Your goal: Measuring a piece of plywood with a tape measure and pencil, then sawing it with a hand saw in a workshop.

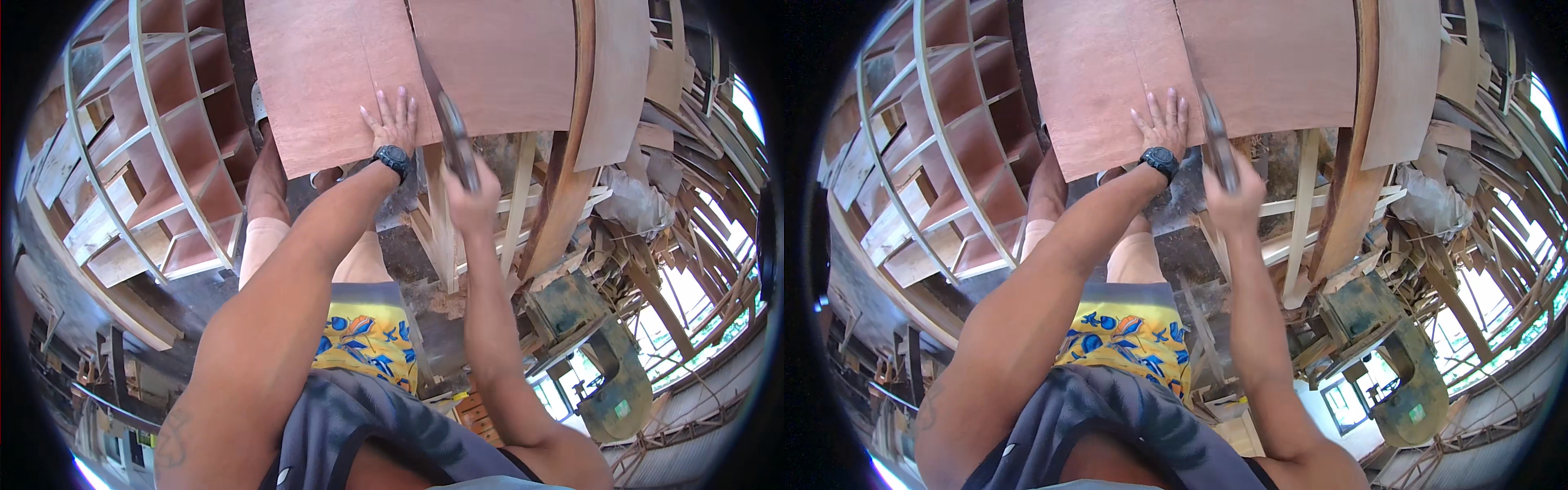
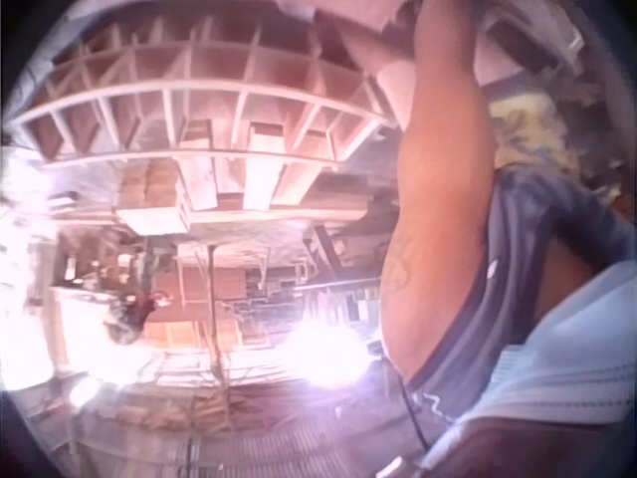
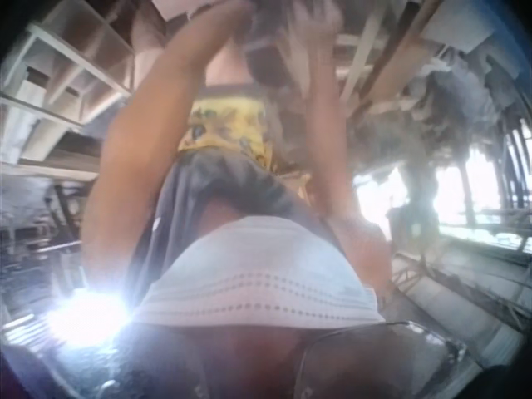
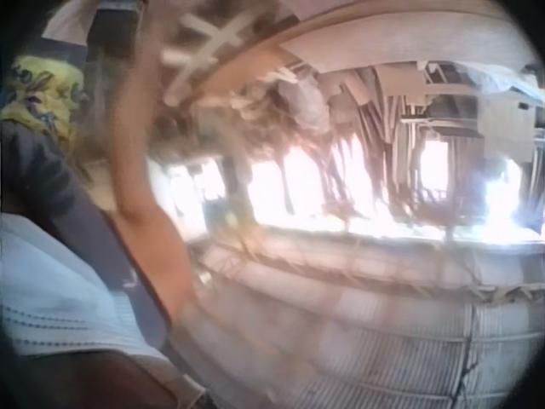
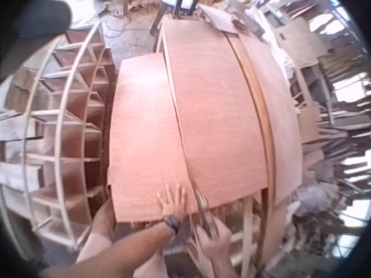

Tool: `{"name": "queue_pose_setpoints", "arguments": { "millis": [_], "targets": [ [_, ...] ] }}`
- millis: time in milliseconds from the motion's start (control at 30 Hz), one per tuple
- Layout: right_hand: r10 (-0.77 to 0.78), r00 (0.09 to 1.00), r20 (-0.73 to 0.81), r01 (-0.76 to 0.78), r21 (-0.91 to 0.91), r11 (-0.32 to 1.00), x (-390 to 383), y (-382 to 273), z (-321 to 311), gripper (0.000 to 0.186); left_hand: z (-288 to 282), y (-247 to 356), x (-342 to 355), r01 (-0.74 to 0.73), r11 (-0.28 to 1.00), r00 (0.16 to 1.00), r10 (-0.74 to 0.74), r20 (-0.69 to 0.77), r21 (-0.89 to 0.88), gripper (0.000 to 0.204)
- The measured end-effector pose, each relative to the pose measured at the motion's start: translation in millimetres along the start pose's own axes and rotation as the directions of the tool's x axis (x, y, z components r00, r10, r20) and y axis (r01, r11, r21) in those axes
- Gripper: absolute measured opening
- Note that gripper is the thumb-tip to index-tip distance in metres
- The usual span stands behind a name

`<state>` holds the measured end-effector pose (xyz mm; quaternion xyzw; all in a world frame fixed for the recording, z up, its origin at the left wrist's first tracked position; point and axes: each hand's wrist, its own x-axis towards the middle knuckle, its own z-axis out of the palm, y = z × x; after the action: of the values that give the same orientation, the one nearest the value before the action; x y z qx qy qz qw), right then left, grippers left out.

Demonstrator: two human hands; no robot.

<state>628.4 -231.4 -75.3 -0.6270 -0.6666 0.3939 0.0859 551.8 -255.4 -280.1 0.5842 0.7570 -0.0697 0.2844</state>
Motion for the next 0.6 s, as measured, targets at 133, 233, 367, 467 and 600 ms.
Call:
{"name": "queue_pose_setpoints", "arguments": {
  "millis": [133, 233, 367, 467, 600],
  "targets": [
    [-0.01, 0.999, 0.035, 0.011, -0.029, 1.0, -7.6, -2.5, 2.0, 0.031, 7.1, -8.8, -1.6, 0.051, 0.998, 0.999, -0.05, -0.005, 0.043, 0.066],
    [0.186, 0.981, 0.054, -0.183, -0.053, 0.982, -128.5, -24.4, -62.1, 0.038, 4.7, -11.5, -4.6, 0.068, 0.995, 0.997, -0.07, 0.034, 0.071, 0.067],
    [0.3, 0.948, 0.109, -0.294, -0.067, 0.954, -214.9, -64.4, -136.8, 0.048, 0.4, -5.8, -5.5, 0.055, 0.998, 0.998, -0.056, 0.02, 0.043, 0.067],
    [0.229, 0.966, 0.118, -0.222, -0.07, 0.973, -183.3, -47.6, -117.6, 0.049, -1.7, -5.7, -5.4, 0.059, 0.992, 0.996, -0.066, 0.06, 0.116, 0.067],
    [-0.024, 1.0, 0.015, 0.024, 0.023, 0.999, -27.2, 10.4, -20.5, 0.024, -0.5, -1.6, -1.2, 0.041, 0.999, 0.999, -0.04, -0.027, 0.032, 0.065]
  ]
}}
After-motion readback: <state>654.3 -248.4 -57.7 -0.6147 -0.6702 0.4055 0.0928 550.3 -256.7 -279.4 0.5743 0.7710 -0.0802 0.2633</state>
